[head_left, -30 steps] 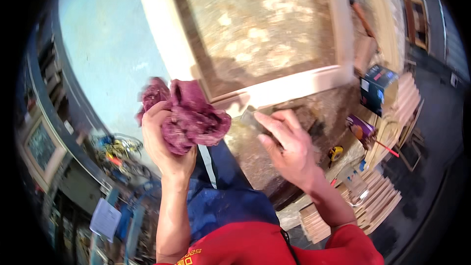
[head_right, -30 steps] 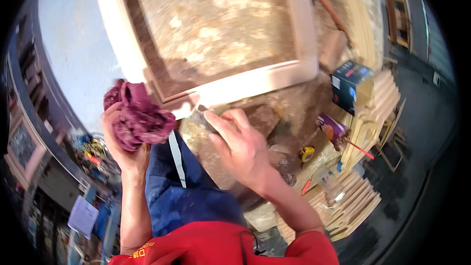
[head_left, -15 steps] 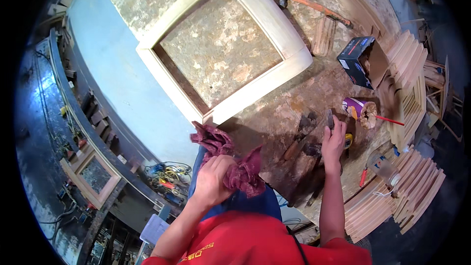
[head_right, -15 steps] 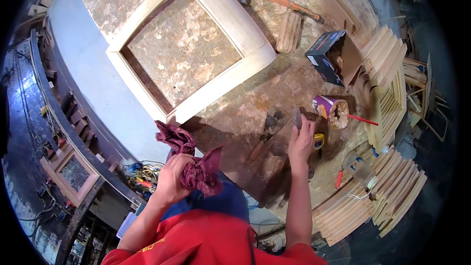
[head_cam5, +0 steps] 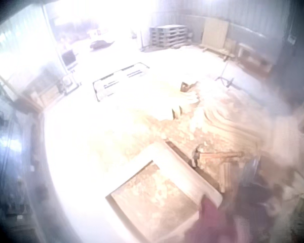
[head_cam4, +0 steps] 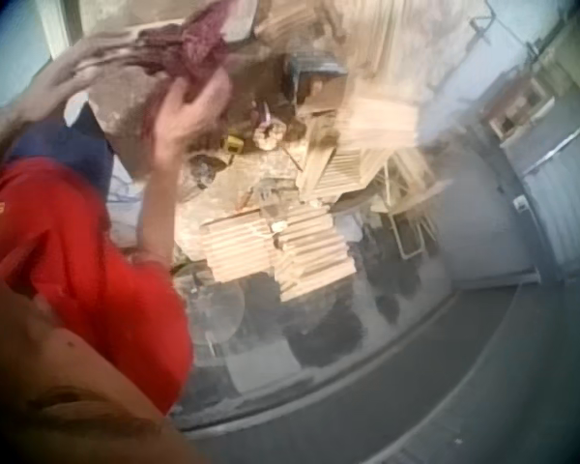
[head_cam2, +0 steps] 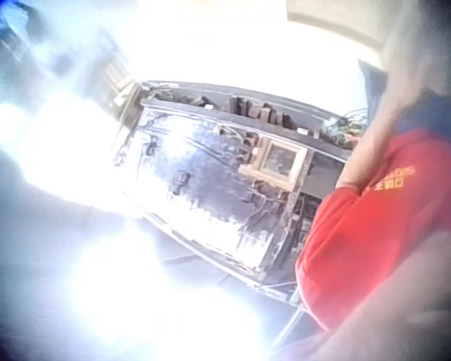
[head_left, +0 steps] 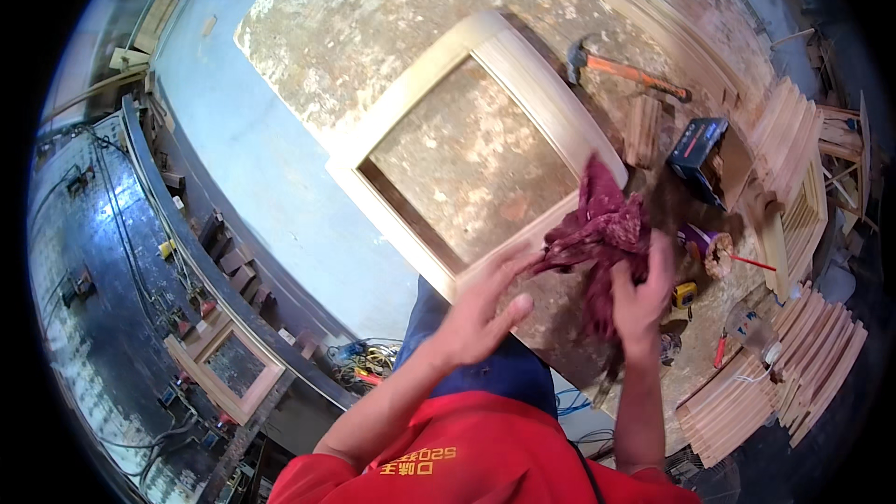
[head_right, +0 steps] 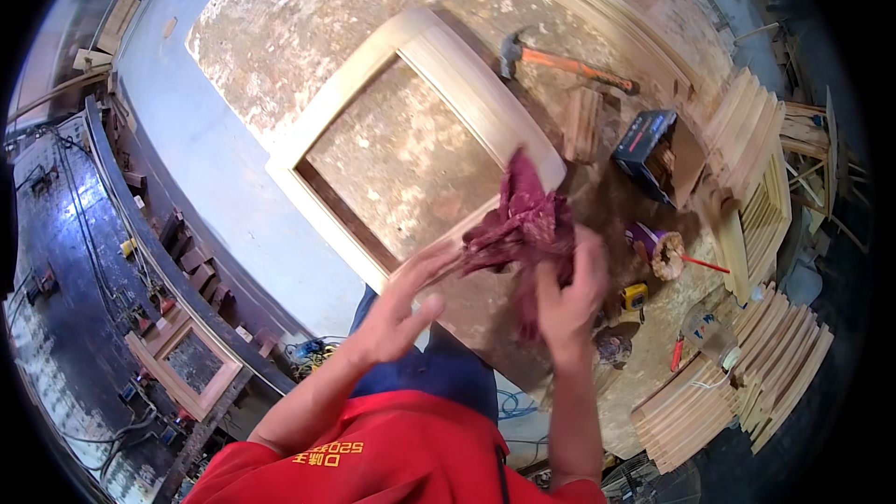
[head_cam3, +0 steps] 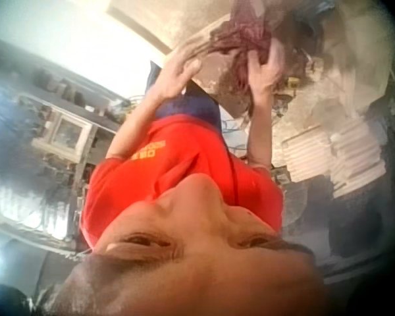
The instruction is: The person walks to a workbench, picks up a hammer, and taps a wooden frame to adjust its joints. They then measure the frame with a tape measure, wipe it with a cloth, and use a chisel to scrape and smooth the edges of the frame.
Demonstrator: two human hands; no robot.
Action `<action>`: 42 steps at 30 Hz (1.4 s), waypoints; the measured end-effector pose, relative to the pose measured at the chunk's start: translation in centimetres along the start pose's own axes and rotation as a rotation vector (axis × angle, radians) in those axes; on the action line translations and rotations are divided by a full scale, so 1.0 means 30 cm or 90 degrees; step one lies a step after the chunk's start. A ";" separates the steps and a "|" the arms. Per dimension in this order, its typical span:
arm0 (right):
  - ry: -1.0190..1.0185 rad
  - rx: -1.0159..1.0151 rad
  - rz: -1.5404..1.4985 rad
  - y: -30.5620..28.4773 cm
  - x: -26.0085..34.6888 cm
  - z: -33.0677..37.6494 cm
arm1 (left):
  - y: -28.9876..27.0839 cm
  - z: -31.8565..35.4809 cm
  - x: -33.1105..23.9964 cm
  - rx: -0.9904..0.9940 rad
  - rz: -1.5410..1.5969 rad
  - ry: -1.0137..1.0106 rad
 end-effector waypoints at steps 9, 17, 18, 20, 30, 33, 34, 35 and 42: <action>-0.118 0.041 0.289 0.440 0.302 -0.748 | -0.882 -0.257 0.266 -0.274 -0.552 -0.148; 0.072 0.051 0.232 0.421 0.100 -1.202 | -0.901 -0.368 0.384 -0.206 -0.489 -0.164; 0.137 0.134 0.226 0.424 -0.013 -1.187 | -0.903 -0.363 0.382 -0.224 -0.493 -0.155; 0.090 0.105 0.254 0.401 -0.041 -1.129 | -0.915 -0.363 0.381 -0.235 -0.507 -0.159; -0.049 0.030 0.144 0.407 0.357 -0.918 | -0.902 -0.373 0.414 -0.238 -0.515 -0.168; -0.031 0.016 0.010 0.387 0.334 -0.700 | -0.906 -0.344 0.401 -0.276 -0.536 -0.069; -0.016 -0.033 -0.062 0.362 0.343 -0.630 | -0.894 -0.334 0.320 -0.285 -0.533 0.043; 0.024 -0.058 -0.137 0.347 0.336 -0.575 | -0.869 -0.328 0.240 -0.292 -0.411 0.049; 0.129 0.033 -0.182 0.186 0.116 -0.210 | -0.566 -0.183 0.176 -0.152 0.277 -0.096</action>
Point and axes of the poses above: each hand's wrist, its own z-axis away from the middle knuckle, its own y-axis out of the palm, x = y × z, the point moved 10 cm from there along -z, towards the middle knuckle, and after that the axes turned 11 degrees about x, right-handed, at the moved point
